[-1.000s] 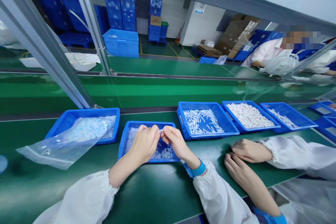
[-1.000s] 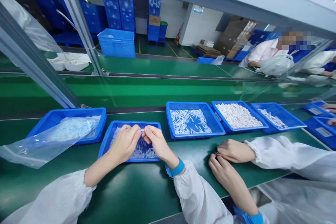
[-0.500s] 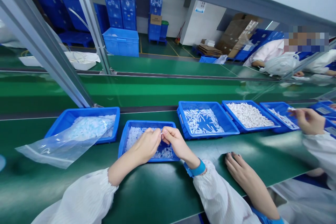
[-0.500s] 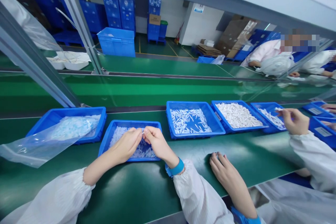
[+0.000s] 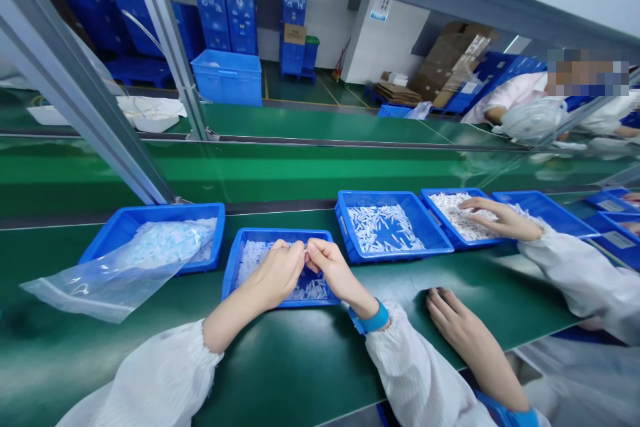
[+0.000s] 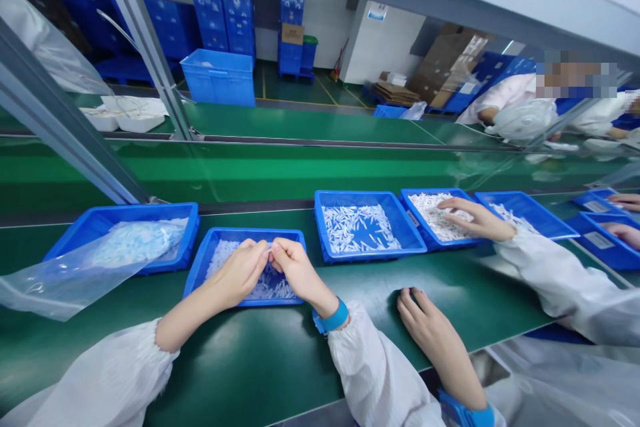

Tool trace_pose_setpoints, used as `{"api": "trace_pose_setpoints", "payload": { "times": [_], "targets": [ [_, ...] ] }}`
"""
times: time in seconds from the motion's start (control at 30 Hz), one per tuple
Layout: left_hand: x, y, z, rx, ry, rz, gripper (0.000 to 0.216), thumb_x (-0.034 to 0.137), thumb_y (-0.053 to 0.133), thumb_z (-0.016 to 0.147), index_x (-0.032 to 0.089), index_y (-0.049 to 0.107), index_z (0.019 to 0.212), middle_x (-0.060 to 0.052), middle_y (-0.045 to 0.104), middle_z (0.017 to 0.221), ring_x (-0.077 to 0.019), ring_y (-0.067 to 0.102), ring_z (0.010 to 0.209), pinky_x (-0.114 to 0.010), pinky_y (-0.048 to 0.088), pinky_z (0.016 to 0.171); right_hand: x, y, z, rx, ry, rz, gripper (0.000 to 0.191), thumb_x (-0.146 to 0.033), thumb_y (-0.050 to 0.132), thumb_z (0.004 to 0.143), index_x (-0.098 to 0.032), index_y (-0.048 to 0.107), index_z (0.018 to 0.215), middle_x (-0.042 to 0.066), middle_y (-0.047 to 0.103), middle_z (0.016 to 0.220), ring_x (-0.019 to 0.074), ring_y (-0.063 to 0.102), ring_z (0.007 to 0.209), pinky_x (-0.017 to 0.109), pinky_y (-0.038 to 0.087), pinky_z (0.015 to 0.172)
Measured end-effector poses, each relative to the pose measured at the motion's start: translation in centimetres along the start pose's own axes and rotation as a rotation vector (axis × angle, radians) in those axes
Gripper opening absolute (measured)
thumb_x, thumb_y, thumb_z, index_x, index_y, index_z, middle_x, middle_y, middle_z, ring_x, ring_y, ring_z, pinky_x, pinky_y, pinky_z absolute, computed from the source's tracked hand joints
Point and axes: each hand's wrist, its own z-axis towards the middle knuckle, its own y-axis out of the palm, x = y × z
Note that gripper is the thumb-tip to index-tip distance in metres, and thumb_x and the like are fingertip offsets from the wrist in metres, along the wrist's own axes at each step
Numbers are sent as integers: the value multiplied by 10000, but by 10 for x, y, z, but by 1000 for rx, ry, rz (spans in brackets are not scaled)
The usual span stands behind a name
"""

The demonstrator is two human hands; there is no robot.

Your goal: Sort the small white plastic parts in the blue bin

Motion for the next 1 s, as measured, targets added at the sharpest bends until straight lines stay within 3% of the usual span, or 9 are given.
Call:
{"api": "trace_pose_setpoints", "payload": {
  "times": [0.3,0.6,1.0],
  "targets": [
    [2,-4,-1,118,-58,-26,295,224,191,980,199,422,797,-17,607,709,-172,500,614,-364,376,745,-3,2,1,82,-69,-22,281,-508,573,821,-263,561,683,46,510,637,208,464,659,341,328,558],
    [4,-6,-2,116,-106,-27,315,236,196,984,193,461,818,-22,620,717,-184,518,648,-371,379,751,-5,2,0,89,-81,-13,222,-489,596,809,-274,602,751,47,534,681,214,490,686,343,344,565],
    [1,-3,-2,100,-101,-22,267,246,228,985,198,456,855,-24,657,778,-183,543,678,-379,382,776,-1,1,4,90,-140,92,257,-442,612,812,-195,585,744,1,537,670,147,496,645,286,405,640]
  ]
}}
